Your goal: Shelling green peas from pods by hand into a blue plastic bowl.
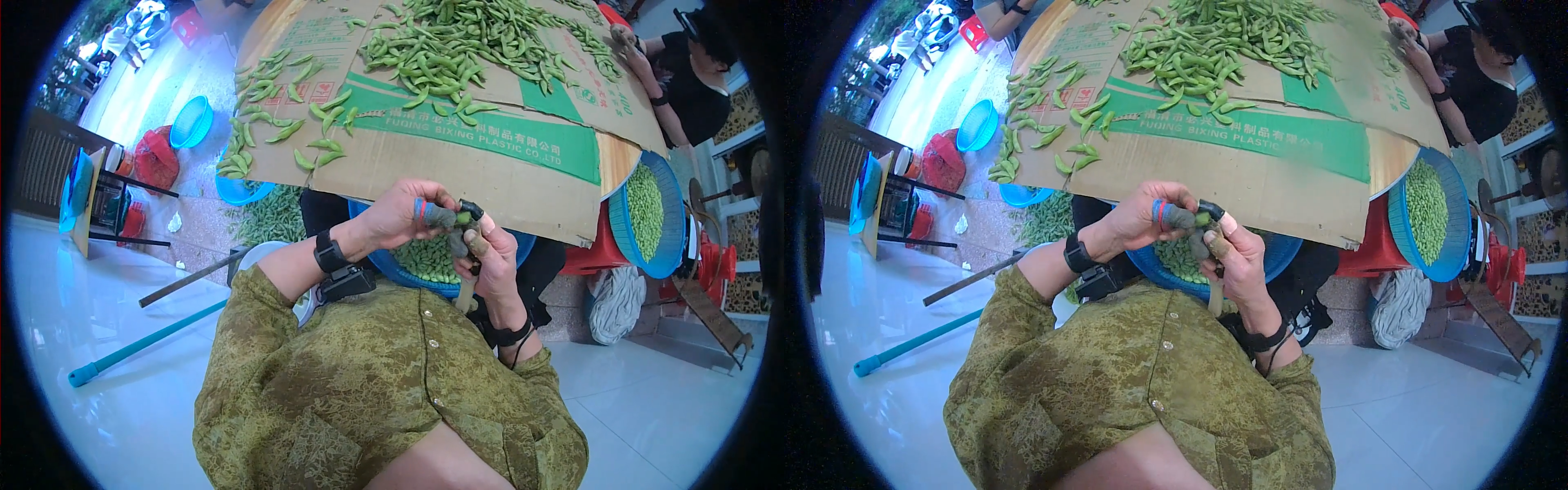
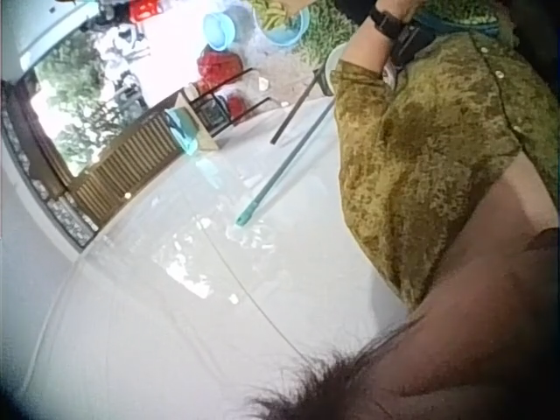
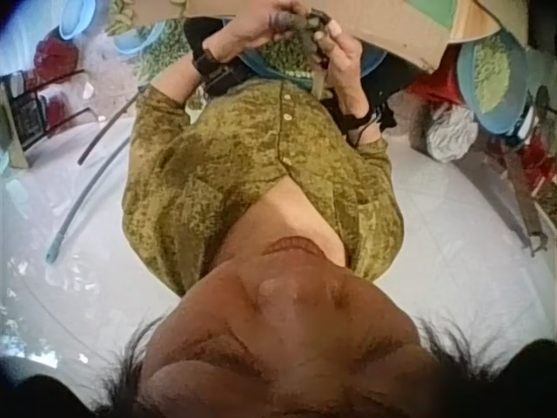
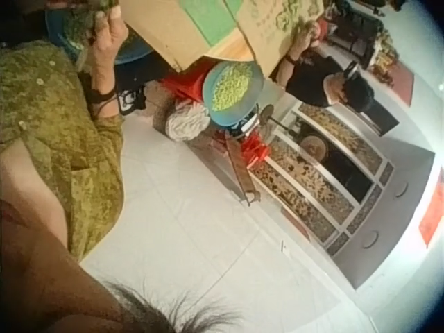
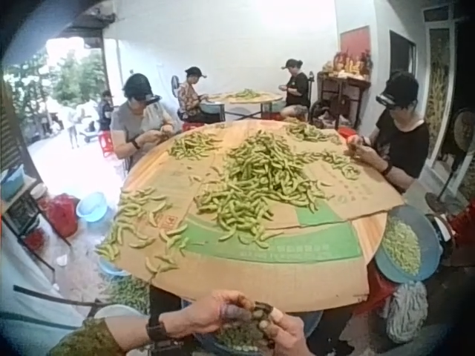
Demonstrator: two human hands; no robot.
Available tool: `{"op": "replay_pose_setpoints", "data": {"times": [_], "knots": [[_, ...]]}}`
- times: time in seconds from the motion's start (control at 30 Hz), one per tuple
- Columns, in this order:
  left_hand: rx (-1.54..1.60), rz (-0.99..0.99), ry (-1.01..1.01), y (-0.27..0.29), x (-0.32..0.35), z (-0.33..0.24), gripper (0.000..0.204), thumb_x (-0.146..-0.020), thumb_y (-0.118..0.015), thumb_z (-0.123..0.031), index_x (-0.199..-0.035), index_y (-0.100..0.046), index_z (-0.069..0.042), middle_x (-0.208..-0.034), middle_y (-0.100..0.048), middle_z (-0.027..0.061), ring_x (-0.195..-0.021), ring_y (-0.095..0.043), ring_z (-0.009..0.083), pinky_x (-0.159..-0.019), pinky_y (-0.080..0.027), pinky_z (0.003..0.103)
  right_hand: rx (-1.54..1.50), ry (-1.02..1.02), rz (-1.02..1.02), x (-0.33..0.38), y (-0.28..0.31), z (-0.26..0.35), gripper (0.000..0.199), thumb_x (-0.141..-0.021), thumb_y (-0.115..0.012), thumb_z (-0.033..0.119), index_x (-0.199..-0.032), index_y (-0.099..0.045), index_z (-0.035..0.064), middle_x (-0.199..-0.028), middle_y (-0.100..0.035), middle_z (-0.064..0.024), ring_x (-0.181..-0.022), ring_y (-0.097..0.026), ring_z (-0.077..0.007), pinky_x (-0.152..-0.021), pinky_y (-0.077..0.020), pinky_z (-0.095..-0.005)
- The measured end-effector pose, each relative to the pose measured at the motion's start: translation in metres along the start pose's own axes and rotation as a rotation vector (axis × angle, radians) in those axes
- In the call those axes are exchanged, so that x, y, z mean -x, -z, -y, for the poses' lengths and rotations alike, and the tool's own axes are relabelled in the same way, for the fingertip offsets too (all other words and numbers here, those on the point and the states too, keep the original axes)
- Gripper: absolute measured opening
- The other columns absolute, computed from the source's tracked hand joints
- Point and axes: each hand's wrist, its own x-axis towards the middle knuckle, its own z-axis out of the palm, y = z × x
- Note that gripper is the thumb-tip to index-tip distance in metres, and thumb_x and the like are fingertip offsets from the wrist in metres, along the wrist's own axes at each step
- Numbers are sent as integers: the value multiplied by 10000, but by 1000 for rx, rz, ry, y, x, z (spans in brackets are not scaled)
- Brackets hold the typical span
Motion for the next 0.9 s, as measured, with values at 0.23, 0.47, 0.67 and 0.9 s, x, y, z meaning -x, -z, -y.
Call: {"op": "replay_pose_setpoints", "data": {"times": [0.23,0.47,0.67,0.9], "knots": [[-507,-22,-254,-4,0,1,149,-815,-652,-68,-943,-594,-19,-805,-603,89,-658,-576,170,-540,-439,274,-104,-164,-79,1,1,-2,353,-933,-533,154,-1258,-496,22,-787,-536,-27,-488,-375,-54,-374,-317,-178],[-1671,-41,-843,-17,18,-8,306,-691,-586,15,-996,-570,31,-770,-528,137,-702,-570,307,-607,-483,375,-291,-296,-137,1,1,-6,382,-937,-547,198,-1286,-482,56,-773,-528,-25,-443,-330,-47,-355,-292,-176],[-1488,-36,-804,-8,15,-5,294,-744,-614,-28,-1037,-606,-10,-777,-593,121,-692,-608,300,-600,-485,353,-339,-271,-3,-1,0,-3,365,-924,-555,150,-1274,-502,58,-801,-515,18,-455,-352,-47,-380,-314,-186],[-809,-179,-313,-19,16,-4,142,-873,-560,-89,-954,-626,7,-820,-624,188,-778,-625,345,-653,-483,340,-212,-214,-16,-2,0,-3,325,-921,-541,106,-1238,-533,35,-778,-551,-1,-462,-381,-45,-370,-316,-188]]}}
